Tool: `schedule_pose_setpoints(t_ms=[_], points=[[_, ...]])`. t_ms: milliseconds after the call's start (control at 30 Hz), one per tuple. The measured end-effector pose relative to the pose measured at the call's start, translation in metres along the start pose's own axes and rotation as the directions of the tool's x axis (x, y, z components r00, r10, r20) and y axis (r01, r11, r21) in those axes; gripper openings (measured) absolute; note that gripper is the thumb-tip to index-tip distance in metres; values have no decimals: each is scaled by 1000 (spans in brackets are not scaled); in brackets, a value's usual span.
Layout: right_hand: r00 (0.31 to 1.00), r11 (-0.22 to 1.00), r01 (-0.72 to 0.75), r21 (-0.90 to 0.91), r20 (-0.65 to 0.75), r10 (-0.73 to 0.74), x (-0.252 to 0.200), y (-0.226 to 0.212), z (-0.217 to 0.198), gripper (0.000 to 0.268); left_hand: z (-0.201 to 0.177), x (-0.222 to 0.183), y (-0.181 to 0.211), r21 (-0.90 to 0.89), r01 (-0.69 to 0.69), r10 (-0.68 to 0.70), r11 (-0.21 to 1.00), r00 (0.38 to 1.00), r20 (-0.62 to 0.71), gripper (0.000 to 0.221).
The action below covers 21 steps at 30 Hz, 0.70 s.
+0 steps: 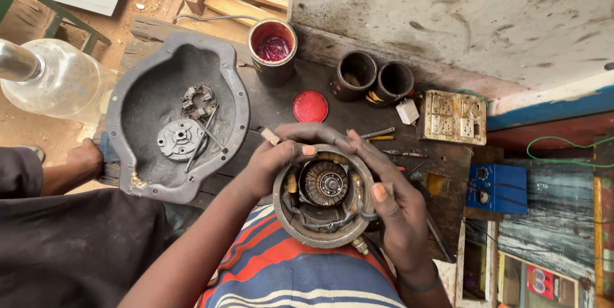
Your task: The recorder is repairing an electrical motor by assembling its internal components on a workbench.
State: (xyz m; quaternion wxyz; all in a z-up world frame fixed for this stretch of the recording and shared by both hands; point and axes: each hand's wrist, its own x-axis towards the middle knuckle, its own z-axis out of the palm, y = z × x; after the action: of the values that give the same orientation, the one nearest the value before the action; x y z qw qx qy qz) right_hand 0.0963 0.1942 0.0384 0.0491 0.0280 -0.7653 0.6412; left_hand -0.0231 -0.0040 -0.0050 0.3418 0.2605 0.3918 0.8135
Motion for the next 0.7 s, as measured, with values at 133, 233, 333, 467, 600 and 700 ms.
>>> schedule_pose_setpoints(t_ms=[133,233,333,467,600,700], points=[[989,985,-147,91,-11,149,7,-1,-1,60,28,-7,21,51,83,-73,995,981,-181,64],[978,960,-200,197,103,183,25,-8,3,59,40,-13,27,65,130,-114,989,971,-211,57],[976,894,-164,416,200,86,31,3,5,58,43,-11,21,88,169,-132,982,936,-328,44],[988,900,-124,419,133,74,28,6,4,61,46,-4,19,293,181,-69,939,933,-353,28],[989,891,-145,431,97,115,25,15,4,61,55,-2,25,549,199,70,812,900,-429,23],[978,798,-205,567,89,187,28,17,1,62,64,8,38,497,232,17,836,895,-446,23]])
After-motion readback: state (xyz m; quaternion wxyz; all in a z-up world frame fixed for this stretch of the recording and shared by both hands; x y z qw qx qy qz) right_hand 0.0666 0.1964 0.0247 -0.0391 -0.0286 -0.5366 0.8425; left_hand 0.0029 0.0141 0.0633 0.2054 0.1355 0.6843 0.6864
